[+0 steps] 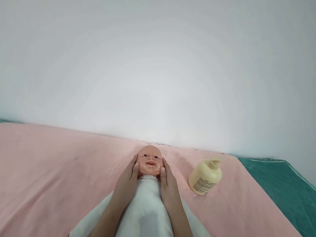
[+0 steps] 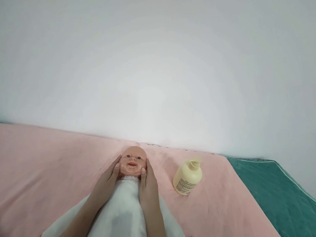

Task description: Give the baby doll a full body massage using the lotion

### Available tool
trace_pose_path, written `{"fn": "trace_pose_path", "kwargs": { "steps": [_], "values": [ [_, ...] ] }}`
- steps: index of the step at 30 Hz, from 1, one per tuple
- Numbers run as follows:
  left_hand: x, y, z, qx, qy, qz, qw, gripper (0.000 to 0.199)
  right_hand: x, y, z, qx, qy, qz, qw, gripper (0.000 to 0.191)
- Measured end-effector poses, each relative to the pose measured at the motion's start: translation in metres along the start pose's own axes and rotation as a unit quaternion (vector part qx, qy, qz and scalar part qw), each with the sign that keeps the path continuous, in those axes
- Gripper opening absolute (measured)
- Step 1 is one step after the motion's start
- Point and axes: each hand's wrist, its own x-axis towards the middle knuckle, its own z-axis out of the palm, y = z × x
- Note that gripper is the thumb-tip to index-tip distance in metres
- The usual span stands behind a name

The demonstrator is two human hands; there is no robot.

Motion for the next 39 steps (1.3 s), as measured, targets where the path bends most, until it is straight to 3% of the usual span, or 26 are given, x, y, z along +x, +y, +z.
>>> {"fn": "trace_pose_path", "kwargs": {
  "steps": [5, 11, 26, 39],
  "values": [
    [0.0, 0.0, -0.002, 0.007, -0.009, -0.016, 1.0, 0.063, -0.001, -0.002, -0.001, -0.007, -0.03, 0.012, 0.999, 0.073],
    [0.002, -0.004, -0.002, -0.011, -0.042, -0.01, 0.999, 0.08, -0.002, -0.001, 0.003, 0.026, -0.009, 0.01, 1.0, 0.078],
    [-0.001, -0.001, -0.002, 0.052, -0.017, -0.002, 0.999, 0.064, 0.001, 0.002, 0.0, -0.001, -0.016, 0.001, 1.0, 0.066],
    [0.005, -0.01, -0.002, 0.03, -0.009, 0.014, 0.999, 0.068, 0.004, 0.013, -0.003, -0.022, -0.011, -0.02, 0.999, 0.067]
  ]
}}
